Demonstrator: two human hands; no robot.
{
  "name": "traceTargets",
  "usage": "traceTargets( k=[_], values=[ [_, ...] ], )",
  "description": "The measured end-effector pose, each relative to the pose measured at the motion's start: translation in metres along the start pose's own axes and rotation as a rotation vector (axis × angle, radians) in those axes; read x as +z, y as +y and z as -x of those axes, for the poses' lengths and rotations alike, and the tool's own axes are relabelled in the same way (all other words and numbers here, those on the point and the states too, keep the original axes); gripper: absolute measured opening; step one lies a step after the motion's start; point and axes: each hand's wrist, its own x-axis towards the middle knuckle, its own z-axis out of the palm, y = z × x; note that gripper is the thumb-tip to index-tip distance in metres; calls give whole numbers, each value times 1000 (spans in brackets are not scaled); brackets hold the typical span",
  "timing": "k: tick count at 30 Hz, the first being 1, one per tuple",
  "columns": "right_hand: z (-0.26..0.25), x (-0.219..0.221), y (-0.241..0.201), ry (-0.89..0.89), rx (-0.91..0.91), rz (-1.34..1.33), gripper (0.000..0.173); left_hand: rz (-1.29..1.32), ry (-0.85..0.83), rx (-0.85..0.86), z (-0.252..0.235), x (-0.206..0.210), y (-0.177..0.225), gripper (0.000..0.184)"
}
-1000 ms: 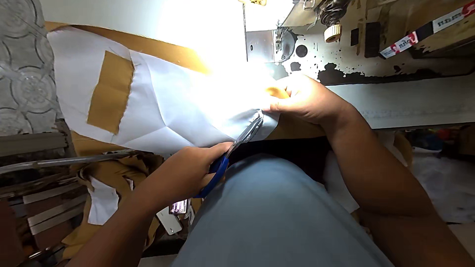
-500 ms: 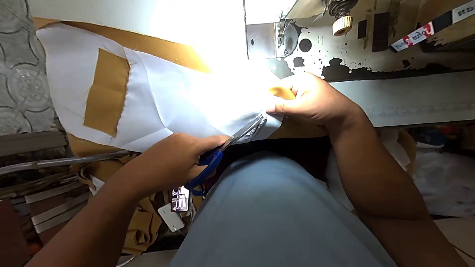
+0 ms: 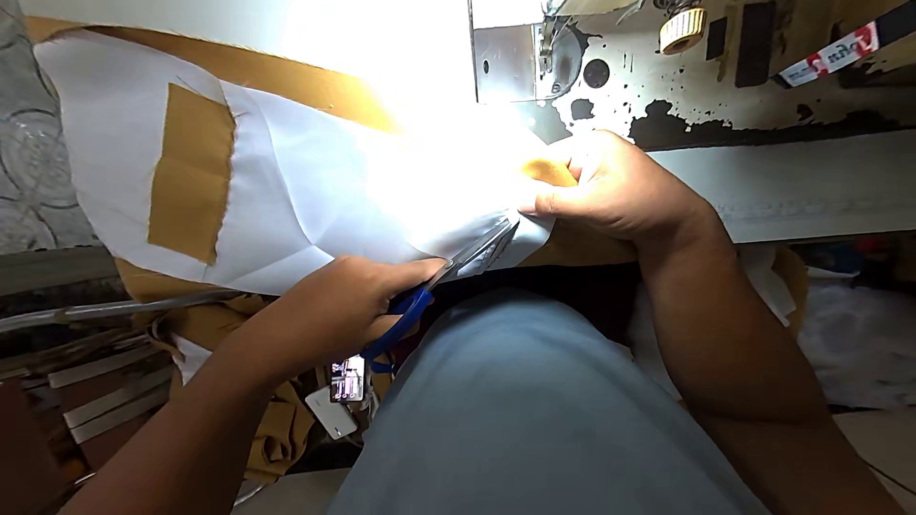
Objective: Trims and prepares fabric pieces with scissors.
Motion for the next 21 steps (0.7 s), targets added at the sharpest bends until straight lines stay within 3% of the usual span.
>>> traceTargets(
  k=[11, 21],
  values=[
    [1, 1, -1, -32, -10, -53, 6, 144, -38, 38, 8, 5, -2, 41],
    [2, 5, -5, -52, 11, -106, 3, -59, 58, 2, 25, -8, 0, 44]
  ],
)
